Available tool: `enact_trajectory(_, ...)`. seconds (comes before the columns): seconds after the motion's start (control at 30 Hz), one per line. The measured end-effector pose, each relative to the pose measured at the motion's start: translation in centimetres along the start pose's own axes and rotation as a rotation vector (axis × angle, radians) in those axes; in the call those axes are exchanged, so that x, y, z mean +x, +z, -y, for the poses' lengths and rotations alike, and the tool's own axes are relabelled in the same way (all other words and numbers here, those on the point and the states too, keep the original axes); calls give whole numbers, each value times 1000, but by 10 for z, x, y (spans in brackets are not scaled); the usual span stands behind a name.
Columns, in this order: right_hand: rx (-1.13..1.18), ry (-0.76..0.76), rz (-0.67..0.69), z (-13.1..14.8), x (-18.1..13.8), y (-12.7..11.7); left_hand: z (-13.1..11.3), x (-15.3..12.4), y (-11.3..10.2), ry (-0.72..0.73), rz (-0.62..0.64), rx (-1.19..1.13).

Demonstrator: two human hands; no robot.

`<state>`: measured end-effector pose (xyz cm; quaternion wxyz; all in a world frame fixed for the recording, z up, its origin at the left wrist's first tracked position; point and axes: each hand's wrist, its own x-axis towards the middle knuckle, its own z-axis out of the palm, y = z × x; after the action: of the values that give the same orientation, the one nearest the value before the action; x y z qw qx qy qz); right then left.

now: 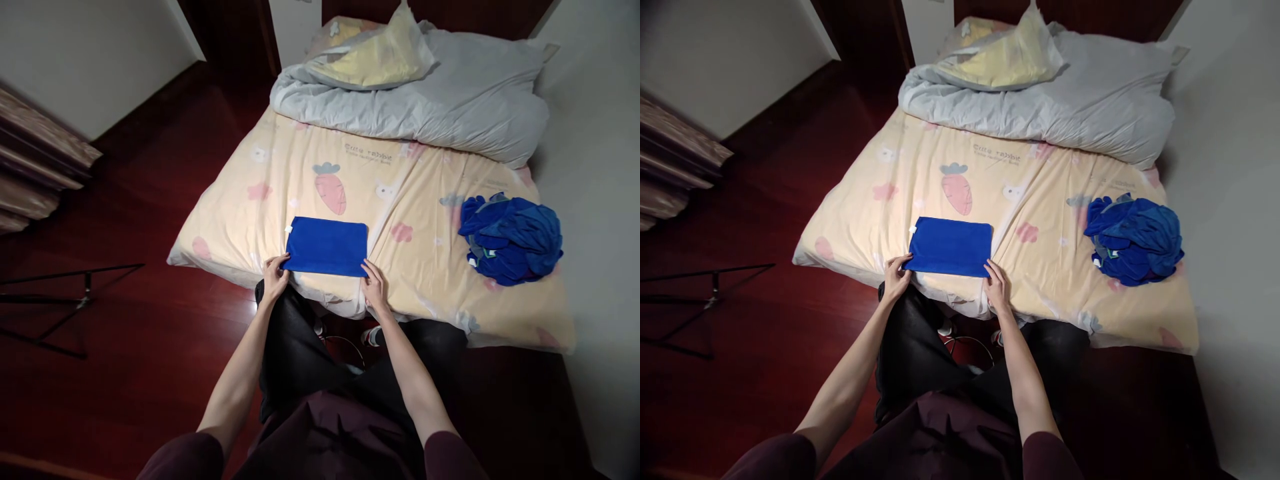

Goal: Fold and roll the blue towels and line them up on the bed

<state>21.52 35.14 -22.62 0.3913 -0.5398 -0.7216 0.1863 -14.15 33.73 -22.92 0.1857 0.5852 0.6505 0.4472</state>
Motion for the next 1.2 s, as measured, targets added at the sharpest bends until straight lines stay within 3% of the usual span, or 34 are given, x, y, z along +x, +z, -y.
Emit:
enact_trajectory(0.33,99,57,-72,3,-2,-1,-2,-2,-2,-75,-45,-89)
enact_trajectory(0.67,55,240,-85,-10,-9,6,13,-2,4,-194,-70,105)
enact_trajectory(1.2,-31,254,-77,-19,-9,14,14,0,10,-143,-79,248)
